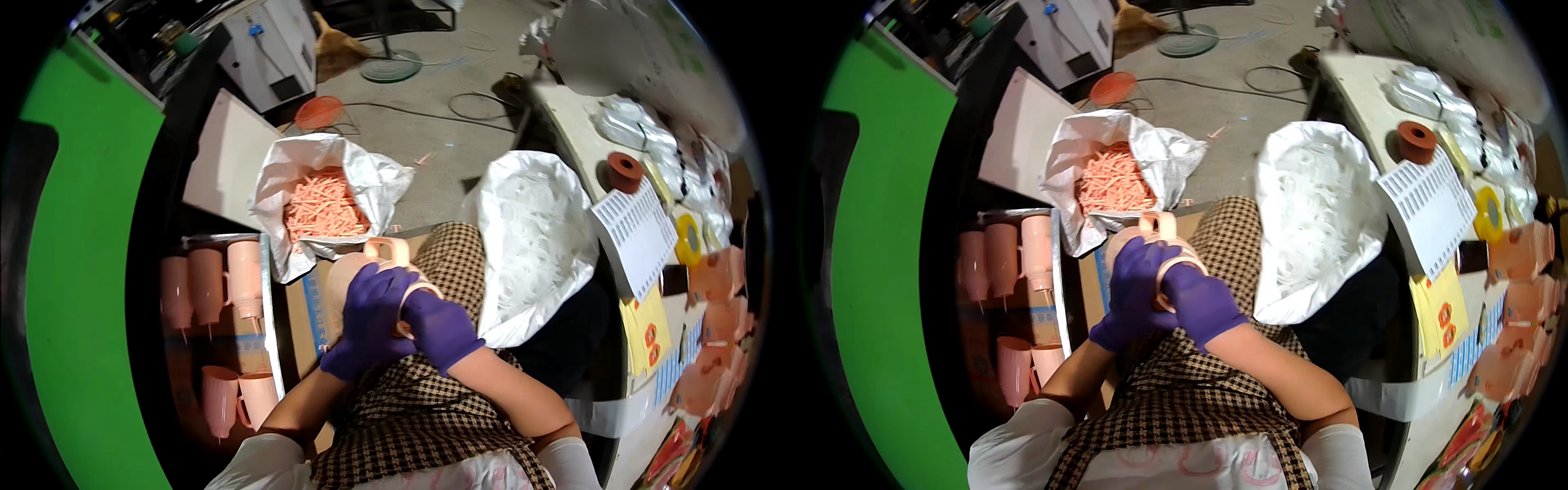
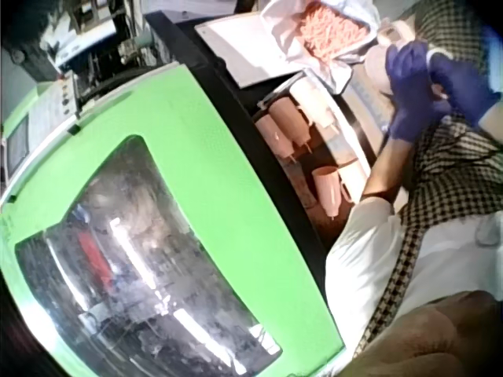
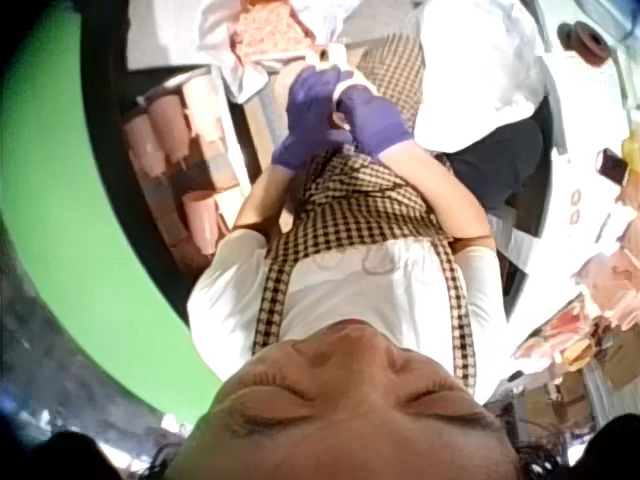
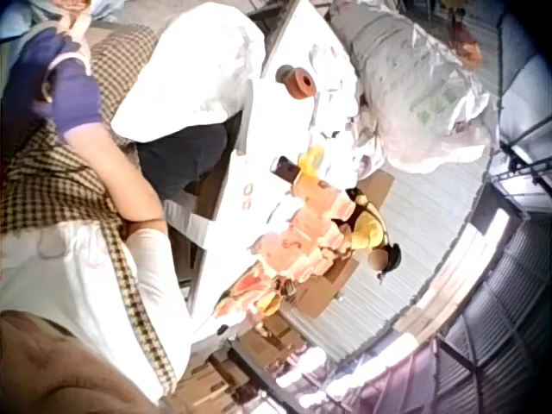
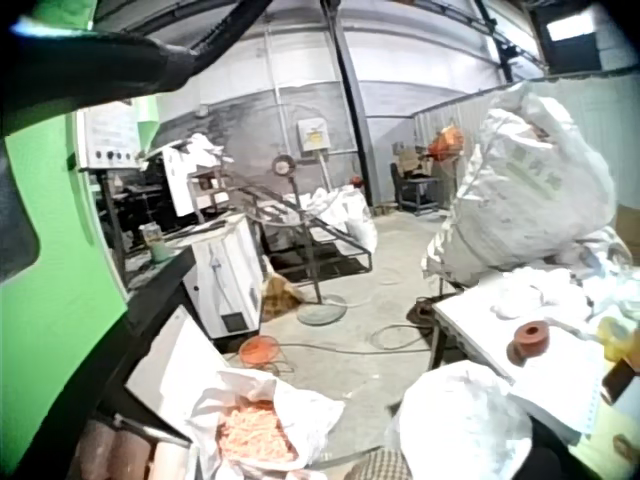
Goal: The person takes a large orange jug from a pile, inserts a white ring into the top, and applies a sticker to the side of the jug before placing it down.
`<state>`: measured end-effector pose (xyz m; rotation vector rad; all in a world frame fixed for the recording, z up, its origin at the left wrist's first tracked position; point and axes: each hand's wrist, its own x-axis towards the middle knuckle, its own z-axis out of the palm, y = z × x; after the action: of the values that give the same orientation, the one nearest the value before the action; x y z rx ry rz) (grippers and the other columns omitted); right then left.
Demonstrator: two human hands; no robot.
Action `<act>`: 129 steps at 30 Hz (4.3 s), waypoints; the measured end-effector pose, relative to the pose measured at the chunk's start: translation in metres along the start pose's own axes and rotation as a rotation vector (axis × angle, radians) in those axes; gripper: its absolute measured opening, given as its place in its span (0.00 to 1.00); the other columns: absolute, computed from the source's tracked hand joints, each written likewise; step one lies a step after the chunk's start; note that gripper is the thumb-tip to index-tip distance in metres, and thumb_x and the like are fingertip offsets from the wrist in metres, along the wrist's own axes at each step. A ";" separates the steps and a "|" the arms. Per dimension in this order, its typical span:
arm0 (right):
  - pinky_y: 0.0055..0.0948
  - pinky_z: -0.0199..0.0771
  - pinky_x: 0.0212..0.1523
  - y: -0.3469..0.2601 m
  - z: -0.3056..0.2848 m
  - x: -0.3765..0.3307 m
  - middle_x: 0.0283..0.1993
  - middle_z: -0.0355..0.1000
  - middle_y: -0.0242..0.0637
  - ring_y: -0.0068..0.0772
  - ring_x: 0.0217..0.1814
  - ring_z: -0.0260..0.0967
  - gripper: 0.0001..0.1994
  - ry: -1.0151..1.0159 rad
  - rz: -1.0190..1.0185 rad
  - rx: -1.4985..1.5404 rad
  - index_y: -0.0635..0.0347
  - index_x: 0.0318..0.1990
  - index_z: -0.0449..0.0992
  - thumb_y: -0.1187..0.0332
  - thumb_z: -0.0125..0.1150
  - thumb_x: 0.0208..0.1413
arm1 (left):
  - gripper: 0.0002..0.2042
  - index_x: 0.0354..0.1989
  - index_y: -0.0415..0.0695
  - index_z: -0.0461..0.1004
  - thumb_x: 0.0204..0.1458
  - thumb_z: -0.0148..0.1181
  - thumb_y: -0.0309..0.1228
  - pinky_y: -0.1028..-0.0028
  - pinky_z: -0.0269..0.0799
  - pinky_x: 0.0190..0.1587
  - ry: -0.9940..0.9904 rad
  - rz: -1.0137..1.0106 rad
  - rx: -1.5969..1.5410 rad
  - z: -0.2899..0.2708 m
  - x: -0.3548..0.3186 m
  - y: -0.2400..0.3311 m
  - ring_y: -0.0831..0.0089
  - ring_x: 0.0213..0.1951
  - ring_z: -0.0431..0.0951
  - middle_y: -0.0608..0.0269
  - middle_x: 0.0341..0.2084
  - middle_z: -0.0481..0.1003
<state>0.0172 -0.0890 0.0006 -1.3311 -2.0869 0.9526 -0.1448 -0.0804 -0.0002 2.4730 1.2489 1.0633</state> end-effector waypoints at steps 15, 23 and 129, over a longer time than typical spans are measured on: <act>0.39 0.74 0.54 0.050 0.014 -0.073 0.49 0.74 0.51 0.51 0.51 0.74 0.15 0.041 -0.389 -0.050 0.64 0.51 0.74 0.74 0.56 0.56 | 0.36 0.60 0.36 0.67 0.45 0.70 0.44 0.50 0.58 0.65 -0.299 0.240 0.181 0.006 0.021 0.050 0.53 0.56 0.73 0.53 0.51 0.75; 0.40 0.73 0.55 0.120 -0.179 -0.279 0.46 0.77 0.42 0.45 0.51 0.74 0.14 1.047 0.000 -0.450 0.59 0.45 0.80 0.75 0.67 0.49 | 0.21 0.47 0.59 0.81 0.48 0.64 0.54 0.44 0.56 0.57 -0.419 0.634 0.132 0.070 -0.023 0.061 0.60 0.56 0.73 0.65 0.47 0.76; 0.33 0.57 0.71 0.293 -0.268 -0.345 0.70 0.61 0.40 0.37 0.73 0.56 0.43 0.952 0.344 0.443 0.61 0.72 0.53 0.67 0.71 0.51 | 0.19 0.52 0.43 0.76 0.60 0.53 0.43 0.51 0.63 0.66 -0.397 -0.997 -2.244 0.199 0.051 -0.042 0.52 0.61 0.71 0.50 0.60 0.72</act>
<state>0.5164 -0.2414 -0.0633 -1.4996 -0.8994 0.6423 -0.0185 0.0153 -0.1377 0.1781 0.2688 0.6422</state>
